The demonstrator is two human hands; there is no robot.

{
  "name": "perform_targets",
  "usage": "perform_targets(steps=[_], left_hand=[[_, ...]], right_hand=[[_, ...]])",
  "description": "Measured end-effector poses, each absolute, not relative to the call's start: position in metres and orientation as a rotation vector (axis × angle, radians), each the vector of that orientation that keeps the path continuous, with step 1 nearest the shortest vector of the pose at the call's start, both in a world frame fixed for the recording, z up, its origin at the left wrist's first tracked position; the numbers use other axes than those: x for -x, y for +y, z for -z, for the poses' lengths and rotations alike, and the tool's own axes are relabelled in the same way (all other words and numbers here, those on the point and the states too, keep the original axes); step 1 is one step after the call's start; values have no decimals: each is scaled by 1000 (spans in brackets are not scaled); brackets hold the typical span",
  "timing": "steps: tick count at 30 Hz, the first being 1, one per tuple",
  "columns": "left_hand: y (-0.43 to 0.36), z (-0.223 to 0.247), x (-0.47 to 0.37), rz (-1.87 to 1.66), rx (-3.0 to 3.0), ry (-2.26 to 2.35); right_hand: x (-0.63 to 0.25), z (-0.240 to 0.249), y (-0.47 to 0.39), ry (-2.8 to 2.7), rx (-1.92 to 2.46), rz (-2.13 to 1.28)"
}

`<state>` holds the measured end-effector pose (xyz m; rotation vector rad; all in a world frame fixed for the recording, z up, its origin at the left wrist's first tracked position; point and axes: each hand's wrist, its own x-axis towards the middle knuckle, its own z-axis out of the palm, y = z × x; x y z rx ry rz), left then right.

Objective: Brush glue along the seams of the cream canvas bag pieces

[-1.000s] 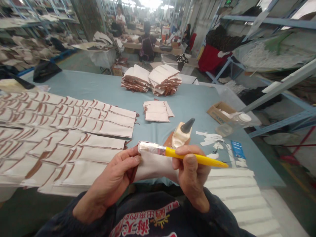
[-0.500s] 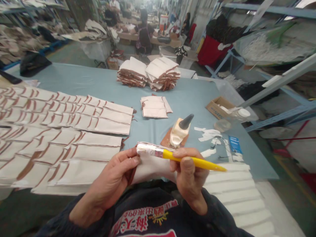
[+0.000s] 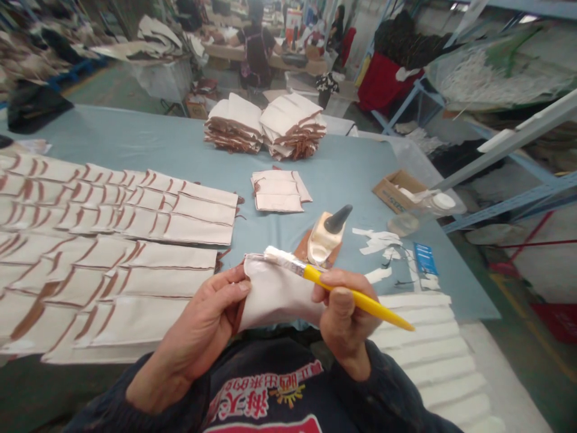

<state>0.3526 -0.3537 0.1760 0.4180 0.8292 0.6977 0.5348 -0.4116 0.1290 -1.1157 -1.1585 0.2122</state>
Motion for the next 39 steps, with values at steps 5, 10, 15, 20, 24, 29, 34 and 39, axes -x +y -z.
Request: perform_targets(steps=[5,10,15,20,24,29,34,39], left_hand=[[-352,-176,-352,-693,-399,858],[-349,-176,-355,-726,-402,898],[-346,-176,-354,-761,-394,911],[-346,-177,-352,-767,-391,904],[-346,-177,-351,-778,-397,901],[-349,-173,-345,-762,-477,915],[-362,-150,-334,-855,-1046,1018],[-370,-122,-325,-1119,-1961,870]], right_hand=[[-534,-136,-414,-1034,1121,-147],[-526,-131,-408,-1202,1063,-162],[-534,-119,-404,-1321,1168,-37],[-527,-124,-403,-1281,1086,-16],[-526,-123,-405,-1343,1165,-27],[-536,-123,-417,-1194,1249,-54],[-531,-146,-422,-933,1219,-160],[-532,-167,-428,-920,1138,-402]])
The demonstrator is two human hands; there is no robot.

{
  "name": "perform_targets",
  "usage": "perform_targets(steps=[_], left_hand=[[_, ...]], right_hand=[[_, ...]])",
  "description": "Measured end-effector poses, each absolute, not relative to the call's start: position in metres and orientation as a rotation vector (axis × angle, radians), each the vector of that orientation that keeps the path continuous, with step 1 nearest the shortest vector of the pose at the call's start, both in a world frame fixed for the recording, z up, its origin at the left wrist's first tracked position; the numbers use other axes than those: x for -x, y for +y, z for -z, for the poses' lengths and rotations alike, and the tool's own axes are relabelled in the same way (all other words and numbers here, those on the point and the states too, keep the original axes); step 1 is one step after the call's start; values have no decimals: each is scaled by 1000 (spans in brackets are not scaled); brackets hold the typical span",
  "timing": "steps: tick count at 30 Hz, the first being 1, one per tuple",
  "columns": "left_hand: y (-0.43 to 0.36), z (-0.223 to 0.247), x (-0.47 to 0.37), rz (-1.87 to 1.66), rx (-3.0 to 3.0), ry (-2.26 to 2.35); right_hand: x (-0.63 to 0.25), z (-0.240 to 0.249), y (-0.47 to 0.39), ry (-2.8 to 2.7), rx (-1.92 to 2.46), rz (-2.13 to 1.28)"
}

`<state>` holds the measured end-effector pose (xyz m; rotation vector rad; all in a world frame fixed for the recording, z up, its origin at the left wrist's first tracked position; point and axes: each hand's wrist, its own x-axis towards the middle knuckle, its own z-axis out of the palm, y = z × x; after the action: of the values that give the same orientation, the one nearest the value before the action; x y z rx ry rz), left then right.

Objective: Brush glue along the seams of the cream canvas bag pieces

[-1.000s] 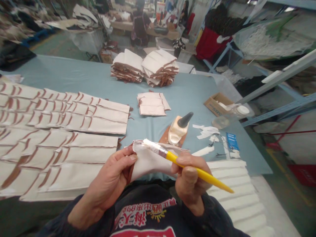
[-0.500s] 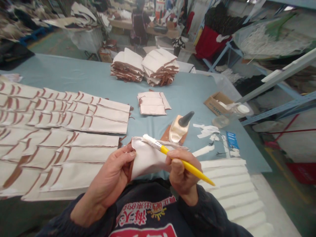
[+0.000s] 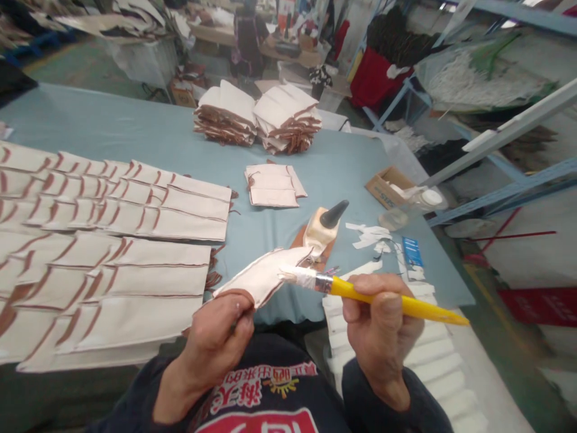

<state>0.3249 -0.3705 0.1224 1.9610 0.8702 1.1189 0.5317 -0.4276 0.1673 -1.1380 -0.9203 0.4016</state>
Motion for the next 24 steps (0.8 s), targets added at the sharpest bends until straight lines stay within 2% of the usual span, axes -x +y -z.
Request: perform_targets(steps=[5,12,18,24], left_hand=[[-371,-115,-320,-1189,-2347,746],[-374,-110,-320,-1248,-2344,768],[-377,-108,-322,-1216,-2368,804],[-376,-107,-326,-1193,-2397,772]], right_hand=[[-527,-173,-430,-899,1184,-524],[-516,-163,-433,-851,1157,-794],[-523,-160,-431,-783,1209,-697],[-529,-161,-431,-798,1211,-819]])
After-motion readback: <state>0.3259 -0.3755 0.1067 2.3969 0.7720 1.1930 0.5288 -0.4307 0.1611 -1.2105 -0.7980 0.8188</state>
